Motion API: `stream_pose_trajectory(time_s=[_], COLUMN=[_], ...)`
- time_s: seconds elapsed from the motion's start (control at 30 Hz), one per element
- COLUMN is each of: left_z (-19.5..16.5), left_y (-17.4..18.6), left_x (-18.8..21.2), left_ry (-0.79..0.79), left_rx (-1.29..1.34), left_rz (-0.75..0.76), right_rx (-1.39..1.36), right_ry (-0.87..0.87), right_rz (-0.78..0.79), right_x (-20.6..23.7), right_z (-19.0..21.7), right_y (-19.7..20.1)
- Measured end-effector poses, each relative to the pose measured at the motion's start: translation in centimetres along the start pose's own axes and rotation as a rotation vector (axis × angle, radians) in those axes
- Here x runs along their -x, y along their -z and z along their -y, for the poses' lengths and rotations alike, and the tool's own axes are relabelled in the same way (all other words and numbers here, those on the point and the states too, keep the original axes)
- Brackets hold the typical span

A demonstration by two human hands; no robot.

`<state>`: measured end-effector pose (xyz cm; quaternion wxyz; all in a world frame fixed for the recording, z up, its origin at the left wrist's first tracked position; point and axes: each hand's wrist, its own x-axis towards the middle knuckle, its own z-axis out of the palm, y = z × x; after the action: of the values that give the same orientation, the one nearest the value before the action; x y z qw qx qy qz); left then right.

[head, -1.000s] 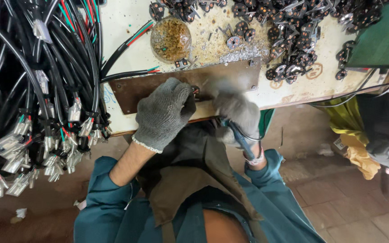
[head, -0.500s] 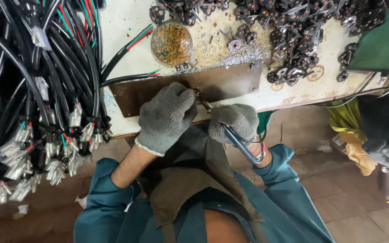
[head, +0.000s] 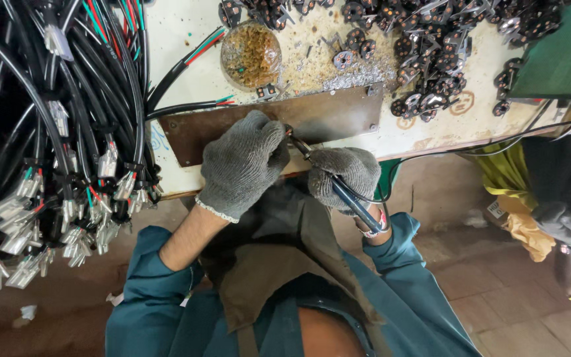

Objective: The person, wearing gloves, holds a wire with a connector in one hand and a soldering iron in the other, soldering the wire joint over a metal plate on the workbench. They repeatedly pick up wired connectors from the pile, solder each joint, and set the finished piece aside with the other completed connectors.

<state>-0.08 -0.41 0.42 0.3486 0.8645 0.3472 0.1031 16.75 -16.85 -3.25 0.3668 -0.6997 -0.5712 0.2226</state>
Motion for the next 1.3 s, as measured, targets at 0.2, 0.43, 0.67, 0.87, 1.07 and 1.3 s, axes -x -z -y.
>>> stream_pose_trajectory(time_s=[0.2, 0.43, 0.67, 0.87, 1.07, 1.3], left_z=[0.0, -0.3, -0.3, -0.3, 0.0, -0.1], left_y=[-0.1, 0.1, 0.6, 0.3, 0.0, 0.2], left_x=[0.1, 0.0, -0.1, 0.0, 0.1, 0.1], left_ry=[0.023, 0.025, 0.031, 0.029, -0.004, 0.016], left_rx=[-0.013, -0.022, -0.016, -0.013, -0.018, -0.034], left_rz=[0.016, 0.015, 0.074, 0.038, 0.0, 0.053], right_rx=[0.028, 0.032, 0.051, -0.004, -0.05, 0.015], right_ry=[0.007, 0.102, 0.165, 0.106, 0.104, 0.051], right_rz=[-0.01, 0.018, 0.155, -0.013, -0.016, 0.1], right_x=[-0.1, -1.1, -2.6, -2.5, -1.4, -1.4], right_z=[-0.1, 0.6, 1.1, 1.3, 0.5, 0.4], right_y=[-0.1, 0.4, 0.8, -0.1, 0.0, 0.4])
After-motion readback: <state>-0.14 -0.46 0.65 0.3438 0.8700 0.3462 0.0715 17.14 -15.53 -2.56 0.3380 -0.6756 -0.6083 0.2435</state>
